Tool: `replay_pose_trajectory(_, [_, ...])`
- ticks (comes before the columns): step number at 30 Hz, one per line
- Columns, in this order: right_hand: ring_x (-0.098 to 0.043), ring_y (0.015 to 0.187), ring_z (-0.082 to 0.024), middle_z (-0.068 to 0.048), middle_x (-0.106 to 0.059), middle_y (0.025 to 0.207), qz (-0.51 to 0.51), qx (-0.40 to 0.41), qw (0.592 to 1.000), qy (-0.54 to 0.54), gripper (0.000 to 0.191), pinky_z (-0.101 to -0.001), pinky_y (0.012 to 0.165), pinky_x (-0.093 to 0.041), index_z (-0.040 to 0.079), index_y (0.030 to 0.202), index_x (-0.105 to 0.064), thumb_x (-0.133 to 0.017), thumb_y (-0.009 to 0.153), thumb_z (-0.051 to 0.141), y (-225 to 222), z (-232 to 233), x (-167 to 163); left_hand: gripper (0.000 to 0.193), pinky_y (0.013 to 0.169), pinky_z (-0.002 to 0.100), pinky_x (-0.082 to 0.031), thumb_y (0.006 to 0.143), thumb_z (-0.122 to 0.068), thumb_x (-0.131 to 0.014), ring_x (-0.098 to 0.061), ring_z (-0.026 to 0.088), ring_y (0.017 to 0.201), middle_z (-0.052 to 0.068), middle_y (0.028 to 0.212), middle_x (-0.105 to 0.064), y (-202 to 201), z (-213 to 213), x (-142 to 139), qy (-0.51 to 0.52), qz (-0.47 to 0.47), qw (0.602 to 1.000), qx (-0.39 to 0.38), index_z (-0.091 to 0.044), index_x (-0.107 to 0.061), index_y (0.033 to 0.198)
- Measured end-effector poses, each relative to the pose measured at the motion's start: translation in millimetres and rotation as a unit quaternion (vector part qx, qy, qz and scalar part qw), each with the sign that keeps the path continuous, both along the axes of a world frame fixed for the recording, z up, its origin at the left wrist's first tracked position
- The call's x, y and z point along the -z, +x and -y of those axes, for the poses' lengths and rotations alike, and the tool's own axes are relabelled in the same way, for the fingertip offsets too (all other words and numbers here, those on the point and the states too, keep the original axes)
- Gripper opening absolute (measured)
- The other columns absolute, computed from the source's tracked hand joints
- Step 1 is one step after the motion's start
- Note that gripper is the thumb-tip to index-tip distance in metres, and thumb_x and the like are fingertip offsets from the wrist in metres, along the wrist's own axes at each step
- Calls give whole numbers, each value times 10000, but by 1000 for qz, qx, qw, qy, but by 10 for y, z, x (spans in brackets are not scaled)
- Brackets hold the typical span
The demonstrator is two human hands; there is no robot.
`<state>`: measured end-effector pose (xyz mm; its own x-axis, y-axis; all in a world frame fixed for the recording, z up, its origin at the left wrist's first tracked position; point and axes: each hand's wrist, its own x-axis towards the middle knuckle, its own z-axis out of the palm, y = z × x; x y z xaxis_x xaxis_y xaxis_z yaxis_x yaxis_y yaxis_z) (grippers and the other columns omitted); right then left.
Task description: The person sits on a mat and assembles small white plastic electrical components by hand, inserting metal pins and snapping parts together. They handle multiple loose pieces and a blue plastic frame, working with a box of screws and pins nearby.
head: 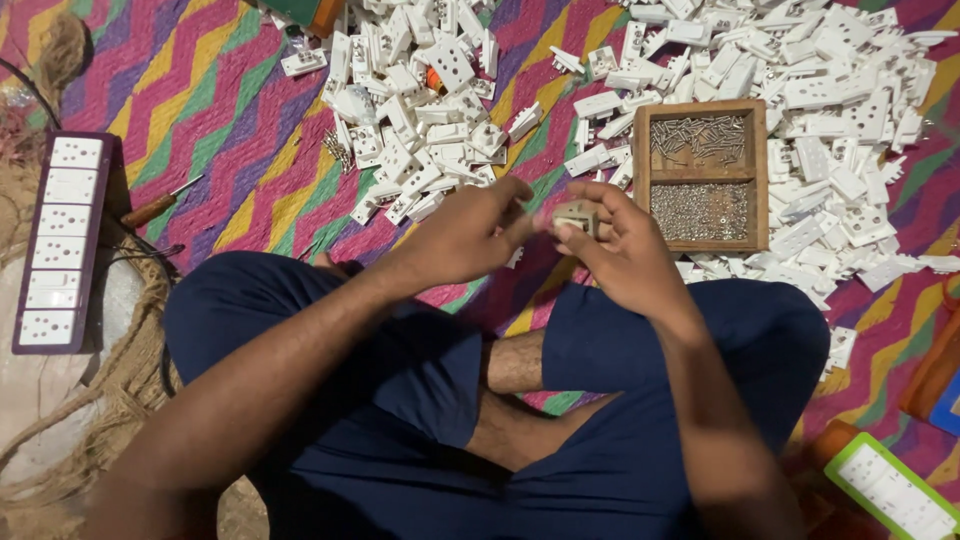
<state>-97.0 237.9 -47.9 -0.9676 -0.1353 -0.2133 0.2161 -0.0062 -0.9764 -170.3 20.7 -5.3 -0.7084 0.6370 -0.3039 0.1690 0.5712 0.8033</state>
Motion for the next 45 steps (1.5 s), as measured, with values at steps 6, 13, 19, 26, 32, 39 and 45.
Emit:
replay_pose_trajectory(6, [-594,736,-41,6,-674,922,56,-67,990,111,343,-188,582,-502,43,1266,-671,-753,953,157,-120,-230,35,531,871,505,-536,878,-406,-749,-664,374,1096,165,1157,-681,43,25,263,-237,-60,958,149,-55,-587,1242])
replay_pose_trajectory(13, [-622,726,-42,5,-679,923,64,53,992,95,294,-196,565,-508,62,1186,-648,-776,931,134,-132,-389,-40,459,867,530,-557,910,-219,-685,-615,384,1205,161,1340,-587,164,-66,722,-266,-151,930,202,-82,-561,1330])
replay_pose_trajectory(19, [-578,605,-75,-13,-651,752,64,38,987,142,157,-229,515,-452,46,963,-679,-788,977,158,-139,-391,91,557,873,531,-541,812,-146,-725,-608,400,1163,128,1286,-596,109,-74,915,-198,-88,962,169,-189,-559,1342])
replay_pose_trajectory(26, [-681,682,-239,-122,-701,753,8,-127,929,348,342,-382,633,-529,42,991,-701,-837,844,319,-121,51,431,544,873,501,-531,769,-84,-755,-645,456,1036,273,1170,-607,110,-41,1183,-100,-119,981,114,12,-543,1261])
replay_pose_trajectory(32, [-690,934,-421,-225,-709,972,1,-150,897,417,580,-508,779,-543,32,1209,-585,-835,717,211,-200,321,637,456,870,506,-526,761,-122,-784,-652,453,1013,256,1067,-656,92,-52,1196,-79,-153,980,97,45,-568,1127])
replay_pose_trajectory(39, [-702,967,-405,-211,-723,1007,-49,-129,914,382,419,-493,805,-552,8,1114,-620,-785,752,138,-225,338,735,453,794,545,-517,707,-163,-833,-641,476,925,270,951,-653,-42,-31,1086,-26,-190,980,45,41,-574,1018])
replay_pose_trajectory(45, [-728,835,-352,-193,-720,941,-9,-93,927,362,357,-449,733,-556,23,1046,-655,-785,725,110,-255,386,737,337,784,530,-530,717,-126,-818,-641,478,933,285,980,-630,-71,-8,1032,2,-176,984,-23,4,-622,958])
